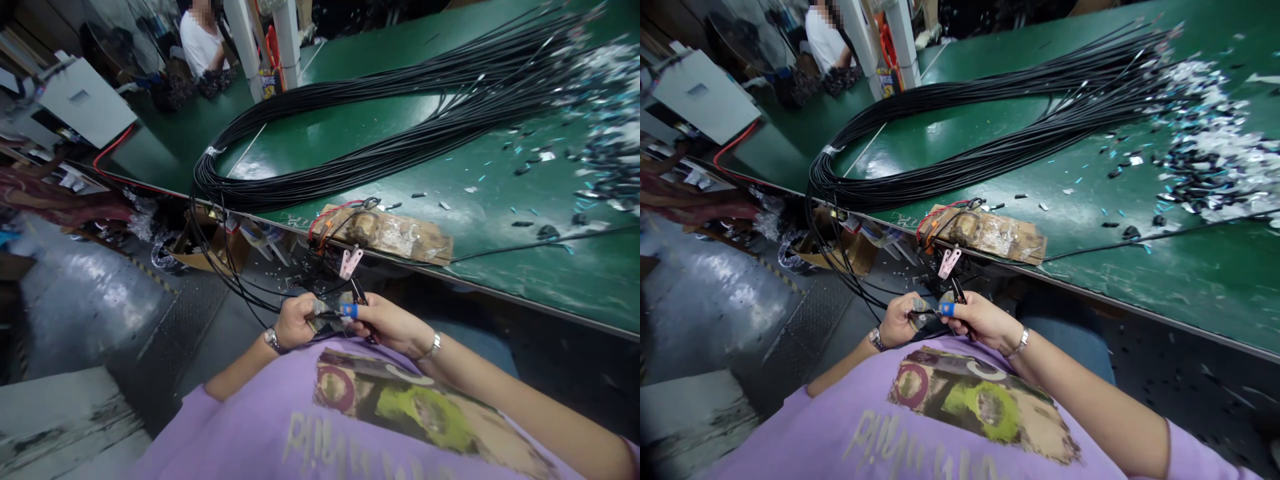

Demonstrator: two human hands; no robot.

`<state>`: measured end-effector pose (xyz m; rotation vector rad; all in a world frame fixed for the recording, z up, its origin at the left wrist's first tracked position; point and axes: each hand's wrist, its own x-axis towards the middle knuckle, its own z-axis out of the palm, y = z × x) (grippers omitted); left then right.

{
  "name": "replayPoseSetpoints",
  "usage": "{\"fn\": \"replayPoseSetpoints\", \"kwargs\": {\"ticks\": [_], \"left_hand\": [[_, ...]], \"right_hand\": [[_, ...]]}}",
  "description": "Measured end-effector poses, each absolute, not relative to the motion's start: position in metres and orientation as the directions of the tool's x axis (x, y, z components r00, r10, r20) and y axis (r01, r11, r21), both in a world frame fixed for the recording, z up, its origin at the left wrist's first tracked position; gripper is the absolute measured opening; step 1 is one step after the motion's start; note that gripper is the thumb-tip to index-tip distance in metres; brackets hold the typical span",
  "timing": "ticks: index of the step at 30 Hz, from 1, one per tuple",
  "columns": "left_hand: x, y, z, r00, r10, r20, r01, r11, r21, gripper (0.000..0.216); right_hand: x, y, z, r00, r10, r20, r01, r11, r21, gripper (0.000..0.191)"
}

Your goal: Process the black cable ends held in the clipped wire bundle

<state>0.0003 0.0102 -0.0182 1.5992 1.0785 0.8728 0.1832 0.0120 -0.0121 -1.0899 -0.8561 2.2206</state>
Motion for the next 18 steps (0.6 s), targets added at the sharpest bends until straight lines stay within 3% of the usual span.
{"fn": "replayPoseSetpoints", "kwargs": {"ticks": [3, 6, 8, 10, 13, 15, 18], "left_hand": [[0.005, 0.008, -0.017, 0.334, 0.937, -0.106, 0.122, 0.069, 0.990, 0.032], [0.006, 0.005, -0.016, 0.395, 0.836, -0.381, -0.003, 0.416, 0.909, 0.039], [0.003, 0.004, -0.016, 0.484, 0.703, -0.522, -0.069, 0.625, 0.778, 0.040], [-0.002, 0.004, -0.017, 0.579, 0.580, -0.573, -0.134, 0.761, 0.635, 0.040], [-0.009, 0.003, -0.019, 0.650, 0.525, -0.550, -0.232, 0.826, 0.514, 0.042], [-0.011, 0.003, -0.020, 0.644, 0.553, -0.529, -0.290, 0.816, 0.500, 0.041], [-0.010, 0.002, -0.020, 0.611, 0.596, -0.521, -0.332, 0.790, 0.515, 0.038]], "right_hand": [[0.181, 0.009, -0.009, -0.432, 0.815, -0.387, -0.194, -0.503, -0.842, 0.031], [0.186, 0.012, -0.002, -0.371, 0.927, -0.060, 0.035, -0.051, -0.998, 0.017], [0.193, 0.016, 0.001, -0.468, 0.871, 0.153, 0.178, 0.262, -0.948, 0.003], [0.199, 0.018, 0.000, -0.541, 0.803, 0.252, 0.254, 0.442, -0.861, 0.011], [0.204, 0.019, -0.005, -0.465, 0.840, 0.278, 0.338, 0.459, -0.822, 0.014], [0.202, 0.017, -0.007, -0.373, 0.904, 0.207, 0.329, 0.337, -0.882, 0.009], [0.193, 0.012, -0.005, -0.343, 0.939, 0.004, 0.181, 0.070, -0.981, 0.021]]}}
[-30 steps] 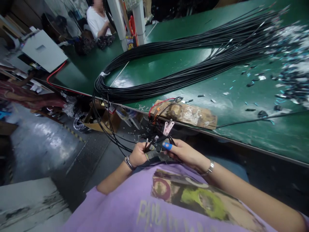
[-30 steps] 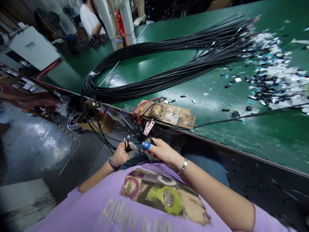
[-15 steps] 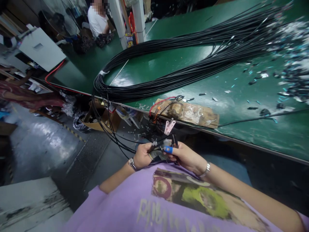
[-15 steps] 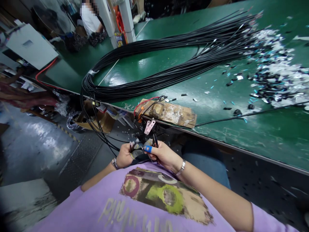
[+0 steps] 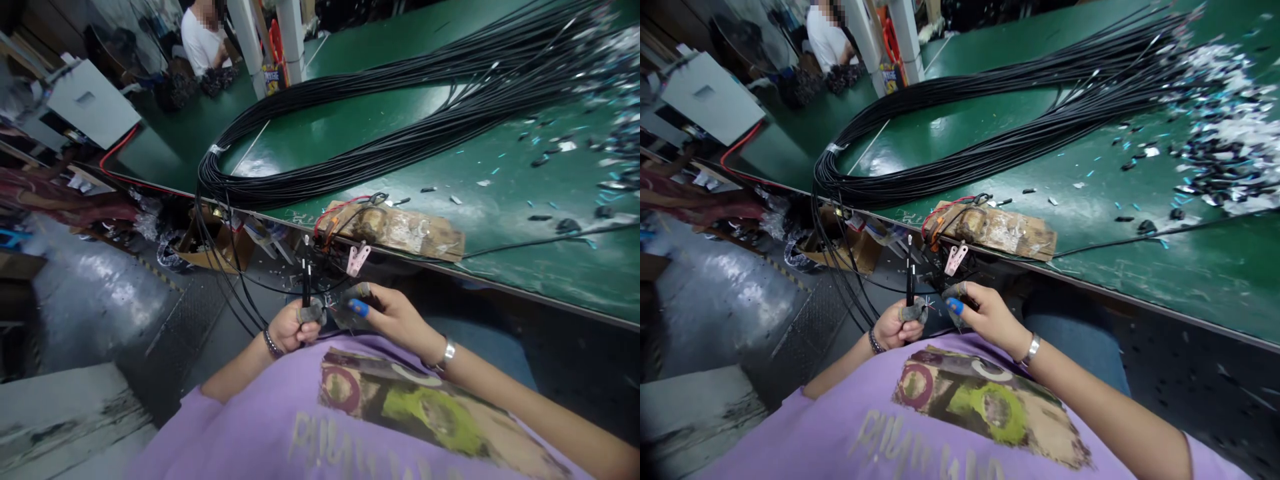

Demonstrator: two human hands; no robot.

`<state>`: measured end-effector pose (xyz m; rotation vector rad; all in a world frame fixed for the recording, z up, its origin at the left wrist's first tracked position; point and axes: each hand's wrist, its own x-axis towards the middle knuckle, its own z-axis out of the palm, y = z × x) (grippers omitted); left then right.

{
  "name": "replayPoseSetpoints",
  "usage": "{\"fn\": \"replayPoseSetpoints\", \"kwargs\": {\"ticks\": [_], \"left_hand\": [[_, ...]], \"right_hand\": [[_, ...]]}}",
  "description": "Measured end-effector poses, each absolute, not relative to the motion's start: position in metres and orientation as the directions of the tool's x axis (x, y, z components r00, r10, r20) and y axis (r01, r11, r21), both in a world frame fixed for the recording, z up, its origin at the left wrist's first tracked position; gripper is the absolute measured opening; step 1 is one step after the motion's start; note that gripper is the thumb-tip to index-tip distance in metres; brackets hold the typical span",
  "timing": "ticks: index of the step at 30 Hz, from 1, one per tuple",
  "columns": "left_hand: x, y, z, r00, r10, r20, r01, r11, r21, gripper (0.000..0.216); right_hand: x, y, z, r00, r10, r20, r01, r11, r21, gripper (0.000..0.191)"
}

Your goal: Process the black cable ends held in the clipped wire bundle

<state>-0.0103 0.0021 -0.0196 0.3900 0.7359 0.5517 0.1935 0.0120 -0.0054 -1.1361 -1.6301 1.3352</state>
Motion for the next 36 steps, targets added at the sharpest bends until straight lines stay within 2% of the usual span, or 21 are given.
{"fn": "replayPoseSetpoints", "kwargs": {"ticks": [3, 7, 12, 18, 21, 24, 30, 36], "left_hand": [[-0.009, 0.002, -0.021, 0.608, 0.599, -0.521, -0.328, 0.787, 0.523, 0.036], [-0.010, 0.002, -0.025, 0.629, 0.576, -0.521, -0.311, 0.801, 0.511, 0.032], [-0.011, 0.000, -0.028, 0.643, 0.540, -0.544, -0.284, 0.827, 0.485, 0.033], [-0.011, 0.001, -0.022, 0.620, 0.548, -0.562, -0.326, 0.831, 0.450, 0.037], [-0.011, 0.002, -0.022, 0.604, 0.564, -0.563, -0.333, 0.820, 0.465, 0.034], [-0.011, 0.002, -0.024, 0.623, 0.556, -0.551, -0.323, 0.823, 0.467, 0.032], [-0.011, 0.000, -0.028, 0.633, 0.526, -0.568, -0.289, 0.841, 0.456, 0.033], [-0.013, 0.001, -0.023, 0.603, 0.544, -0.584, -0.313, 0.834, 0.454, 0.036]], "right_hand": [[0.184, 0.009, -0.002, -0.373, 0.920, -0.120, 0.092, -0.092, -0.991, 0.034], [0.175, 0.009, 0.000, -0.399, 0.909, -0.122, 0.067, -0.104, -0.992, 0.039], [0.174, 0.008, -0.005, -0.426, 0.892, -0.149, 0.004, -0.162, -0.987, 0.033], [0.181, 0.010, -0.012, -0.190, 0.959, -0.209, -0.057, -0.224, -0.973, 0.025], [0.181, 0.010, -0.009, -0.293, 0.929, -0.227, -0.027, -0.246, -0.969, 0.027], [0.177, 0.009, -0.006, -0.393, 0.901, -0.184, 0.023, -0.191, -0.981, 0.032], [0.170, 0.007, -0.008, -0.409, 0.892, -0.191, -0.018, -0.217, -0.976, 0.033], [0.181, 0.009, -0.010, -0.185, 0.955, -0.230, -0.063, -0.246, -0.967, 0.028]]}}
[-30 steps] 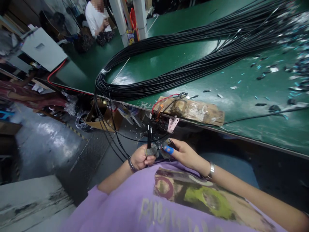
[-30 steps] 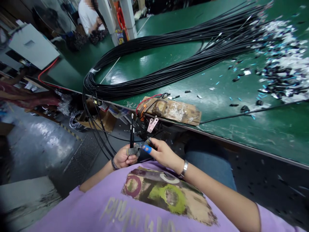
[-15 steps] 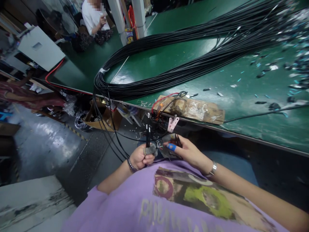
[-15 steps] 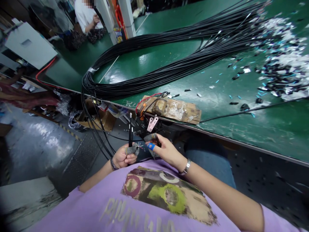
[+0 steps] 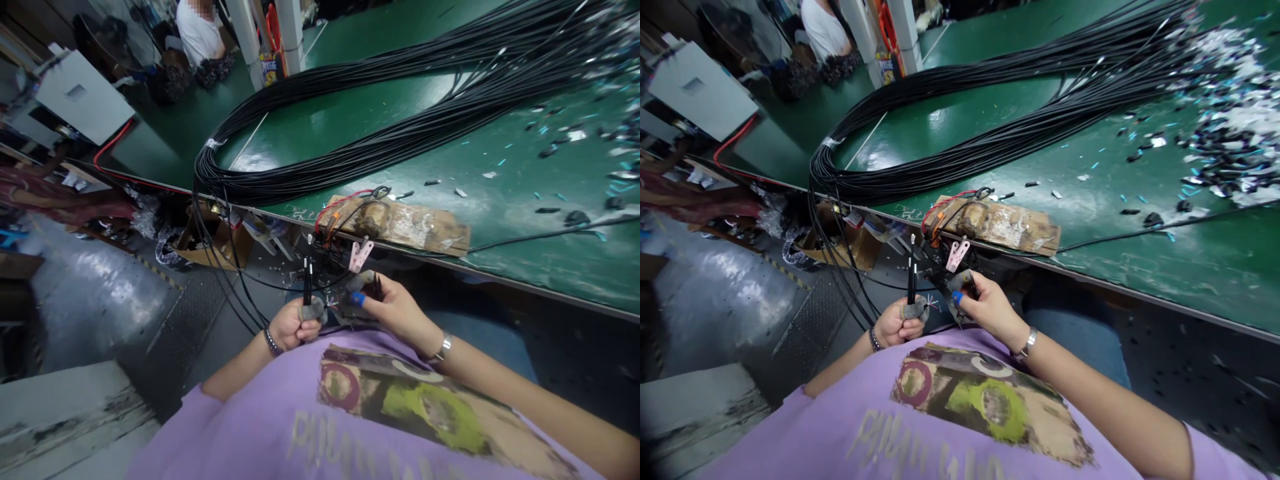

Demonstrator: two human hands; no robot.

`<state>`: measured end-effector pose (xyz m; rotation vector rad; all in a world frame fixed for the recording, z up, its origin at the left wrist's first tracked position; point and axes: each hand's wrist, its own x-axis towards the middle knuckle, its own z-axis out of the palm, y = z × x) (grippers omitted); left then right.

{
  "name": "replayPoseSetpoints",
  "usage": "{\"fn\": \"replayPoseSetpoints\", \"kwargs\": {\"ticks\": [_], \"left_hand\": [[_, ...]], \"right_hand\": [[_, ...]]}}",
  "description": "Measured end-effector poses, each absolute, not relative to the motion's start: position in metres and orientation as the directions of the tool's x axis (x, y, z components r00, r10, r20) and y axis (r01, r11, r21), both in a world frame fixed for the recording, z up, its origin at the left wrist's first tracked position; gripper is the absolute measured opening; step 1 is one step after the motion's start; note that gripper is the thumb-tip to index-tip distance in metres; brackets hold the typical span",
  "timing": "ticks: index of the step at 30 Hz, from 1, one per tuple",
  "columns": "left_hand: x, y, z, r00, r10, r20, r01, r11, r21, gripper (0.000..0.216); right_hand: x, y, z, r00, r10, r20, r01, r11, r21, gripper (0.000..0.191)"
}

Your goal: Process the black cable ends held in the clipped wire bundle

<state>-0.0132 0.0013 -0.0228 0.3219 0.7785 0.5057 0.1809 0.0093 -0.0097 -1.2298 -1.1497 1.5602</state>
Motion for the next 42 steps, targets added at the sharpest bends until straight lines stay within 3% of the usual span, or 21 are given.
{"fn": "replayPoseSetpoints", "kwargs": {"ticks": [8, 11, 13, 16, 19, 21, 24, 28, 31, 33, 36, 38, 40, 42], "left_hand": [[-0.011, 0.003, -0.025, 0.605, 0.558, -0.568, -0.319, 0.824, 0.469, 0.031], [-0.010, 0.001, -0.028, 0.611, 0.535, -0.583, -0.293, 0.837, 0.461, 0.031], [-0.011, 0.000, -0.028, 0.612, 0.521, -0.595, -0.275, 0.846, 0.457, 0.030], [-0.014, 0.000, -0.029, 0.625, 0.504, -0.596, -0.282, 0.858, 0.430, 0.029], [-0.018, 0.001, -0.028, 0.616, 0.541, -0.573, -0.349, 0.839, 0.417, 0.030], [-0.018, 0.002, -0.026, 0.590, 0.584, -0.558, -0.391, 0.811, 0.435, 0.027], [-0.015, 0.004, -0.024, 0.557, 0.622, -0.551, -0.406, 0.782, 0.472, 0.028], [-0.004, 0.004, -0.022, 0.531, 0.655, -0.538, -0.347, 0.747, 0.567, 0.033], [0.005, 0.001, -0.023, 0.394, 0.751, -0.530, -0.311, 0.652, 0.692, 0.040], [0.009, -0.001, -0.025, 0.259, 0.830, -0.494, -0.272, 0.553, 0.787, 0.042], [0.012, -0.005, -0.027, 0.154, 0.883, -0.444, -0.191, 0.468, 0.863, 0.043], [0.012, -0.006, -0.027, 0.142, 0.883, -0.447, -0.195, 0.468, 0.862, 0.043], [0.012, -0.005, -0.027, 0.145, 0.874, -0.464, -0.245, 0.486, 0.839, 0.043], [0.010, -0.004, -0.026, 0.169, 0.861, -0.479, -0.305, 0.508, 0.806, 0.042]], "right_hand": [[0.170, 0.007, -0.007, -0.387, 0.884, -0.263, -0.001, -0.285, -0.958, 0.035], [0.168, 0.007, -0.008, -0.411, 0.896, -0.166, 0.048, -0.160, -0.986, 0.030], [0.174, 0.008, -0.008, -0.444, 0.895, -0.035, 0.164, 0.043, -0.986, 0.020], [0.190, 0.015, -0.010, -0.501, 0.854, 0.140, 0.458, 0.399, -0.795, 0.004], [0.204, 0.022, -0.013, -0.411, 0.907, 0.092, 0.684, 0.374, -0.627, 0.008], [0.204, 0.022, -0.013, -0.353, 0.936, -0.007, 0.640, 0.236, -0.731, 0.007], [0.191, 0.017, -0.011, -0.390, 0.902, -0.184, 0.313, -0.058, -0.948, 0.026], [0.169, 0.008, -0.010, -0.410, 0.870, -0.275, 0.126, -0.245, -0.961, 0.037], [0.164, 0.006, -0.009, -0.372, 0.903, -0.213, 0.170, -0.159, -0.972, 0.027], [0.166, 0.006, -0.007, -0.344, 0.935, -0.084, 0.311, 0.029, -0.950, 0.015], [0.173, 0.006, 0.001, -0.411, 0.901, 0.140, 0.523, 0.358, -0.774, 0.006], [0.176, 0.006, 0.005, -0.505, 0.836, 0.215, 0.510, 0.490, -0.707, 0.008], [0.179, 0.006, 0.006, -0.559, 0.797, 0.226, 0.403, 0.500, -0.767, 0.008], [0.179, 0.005, 0.004, -0.508, 0.846, 0.163, 0.305, 0.354, -0.884, 0.007]]}}
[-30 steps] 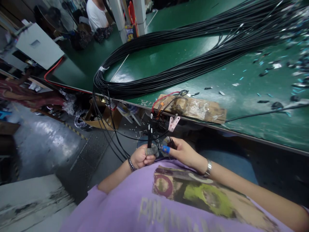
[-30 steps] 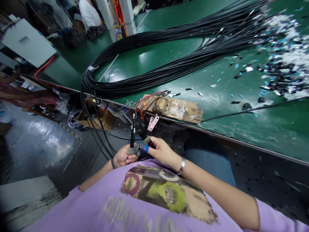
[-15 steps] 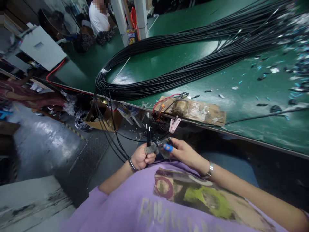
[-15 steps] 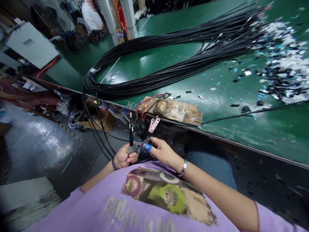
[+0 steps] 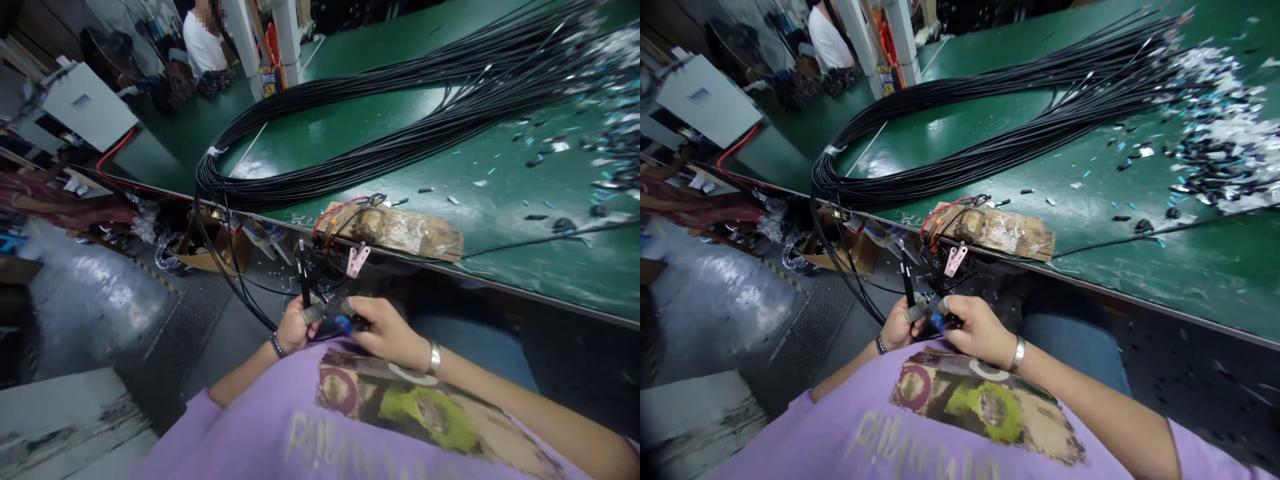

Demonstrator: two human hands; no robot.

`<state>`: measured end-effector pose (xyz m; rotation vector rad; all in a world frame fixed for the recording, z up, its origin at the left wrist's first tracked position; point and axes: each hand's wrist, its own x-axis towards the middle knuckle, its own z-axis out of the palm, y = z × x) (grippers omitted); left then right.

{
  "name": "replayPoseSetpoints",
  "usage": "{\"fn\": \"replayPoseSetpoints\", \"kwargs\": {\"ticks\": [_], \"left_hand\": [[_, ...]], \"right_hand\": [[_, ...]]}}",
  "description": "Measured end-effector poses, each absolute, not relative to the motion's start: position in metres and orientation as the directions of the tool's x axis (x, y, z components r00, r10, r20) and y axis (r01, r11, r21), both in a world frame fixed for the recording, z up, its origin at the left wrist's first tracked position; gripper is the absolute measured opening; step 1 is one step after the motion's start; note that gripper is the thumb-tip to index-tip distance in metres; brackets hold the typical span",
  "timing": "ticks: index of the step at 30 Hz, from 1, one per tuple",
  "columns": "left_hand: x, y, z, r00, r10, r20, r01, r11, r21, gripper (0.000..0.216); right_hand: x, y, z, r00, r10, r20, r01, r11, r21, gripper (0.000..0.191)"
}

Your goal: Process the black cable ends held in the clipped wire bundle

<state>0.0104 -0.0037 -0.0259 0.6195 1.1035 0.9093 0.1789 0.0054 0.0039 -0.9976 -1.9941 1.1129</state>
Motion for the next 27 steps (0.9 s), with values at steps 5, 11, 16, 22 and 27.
{"fn": "replayPoseSetpoints", "kwargs": {"ticks": [5, 11, 16, 22, 27], "left_hand": [[0.006, 0.000, -0.024, 0.328, 0.806, -0.492, -0.371, 0.589, 0.718, 0.038], [0.001, -0.001, -0.024, 0.460, 0.747, -0.479, -0.375, 0.653, 0.658, 0.030], [-0.006, -0.003, -0.028, 0.561, 0.649, -0.513, -0.376, 0.753, 0.540, 0.026], [-0.013, -0.006, -0.032, 0.653, 0.552, -0.518, -0.351, 0.827, 0.439, 0.023], [-0.018, -0.003, -0.027, 0.614, 0.590, -0.525, -0.416, 0.807, 0.420, 0.026]], "right_hand": [[0.174, 0.010, -0.003, -0.295, 0.947, -0.123, 0.137, -0.086, -0.987, 0.029], [0.168, 0.013, 0.000, -0.390, 0.906, -0.163, 0.080, -0.143, -0.986, 0.040], [0.171, 0.011, -0.005, -0.484, 0.864, -0.142, -0.031, -0.179, -0.983, 0.036], [0.194, 0.022, -0.012, -0.534, 0.827, 0.176, 0.296, 0.379, -0.877, 0.006], [0.203, 0.022, -0.013, -0.260, 0.965, 0.042, 0.350, 0.135, -0.927, 0.010]]}}
